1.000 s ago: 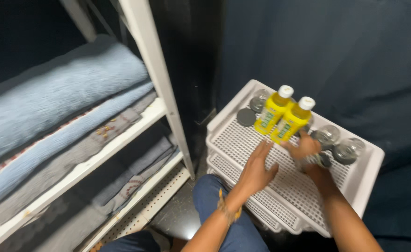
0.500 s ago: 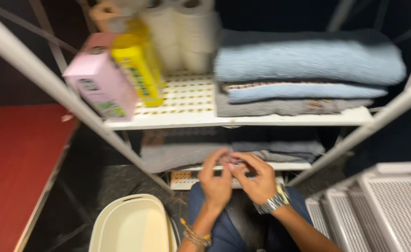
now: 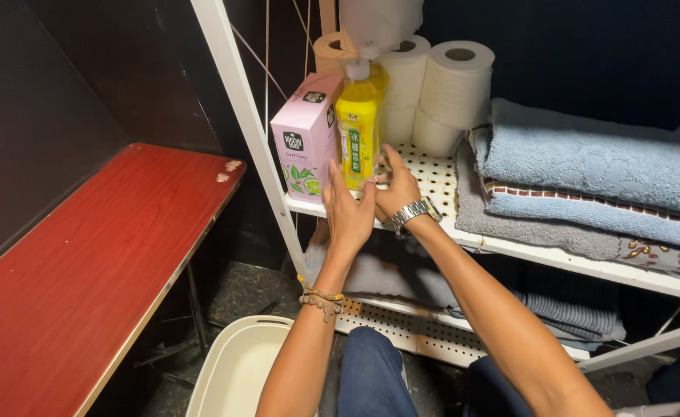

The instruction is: The person sits on the floor and organizes household items from a white metal shelf into a white plastic basket. They place yellow bottles, a pink box, and several rolls of toilet paper into the basket, then transfer multiple folded towels of various colors and patterns into a white laundry basket.

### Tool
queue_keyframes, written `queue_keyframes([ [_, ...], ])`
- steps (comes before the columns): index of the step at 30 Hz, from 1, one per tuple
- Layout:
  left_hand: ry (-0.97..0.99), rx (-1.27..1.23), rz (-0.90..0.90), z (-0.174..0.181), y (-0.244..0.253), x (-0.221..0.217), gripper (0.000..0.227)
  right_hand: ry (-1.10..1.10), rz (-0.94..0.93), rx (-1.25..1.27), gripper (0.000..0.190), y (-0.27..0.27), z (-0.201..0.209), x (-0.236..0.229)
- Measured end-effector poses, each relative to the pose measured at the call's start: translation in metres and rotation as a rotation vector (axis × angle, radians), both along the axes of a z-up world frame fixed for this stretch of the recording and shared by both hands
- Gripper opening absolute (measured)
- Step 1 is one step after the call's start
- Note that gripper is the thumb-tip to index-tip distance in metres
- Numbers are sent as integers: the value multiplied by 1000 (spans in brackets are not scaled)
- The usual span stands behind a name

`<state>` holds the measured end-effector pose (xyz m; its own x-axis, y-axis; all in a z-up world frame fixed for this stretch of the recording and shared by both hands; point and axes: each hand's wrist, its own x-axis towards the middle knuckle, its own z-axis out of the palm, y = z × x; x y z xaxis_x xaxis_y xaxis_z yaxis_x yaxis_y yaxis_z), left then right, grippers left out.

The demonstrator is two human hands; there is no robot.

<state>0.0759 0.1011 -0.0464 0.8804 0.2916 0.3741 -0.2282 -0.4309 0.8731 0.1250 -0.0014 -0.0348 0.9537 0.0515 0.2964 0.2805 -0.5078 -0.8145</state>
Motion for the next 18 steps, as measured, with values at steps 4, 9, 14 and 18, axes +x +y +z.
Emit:
queue_keyframes([
  [4,15,-25,-32,-6,-6,4,80,-38,85,7,95,-1,1,0],
  [9,-163,-151,81,-19,-16,-9,56,-34,-7,1,86,-13,-17,-6],
  [14,-371,-178,109,-28,-28,-35,35,-275,-198,-177,61,-37,-29,-52],
  [18,-441,-195,-16,-42,-65,-85,19,-367,-316,-266,68,-99,-30,-122],
])
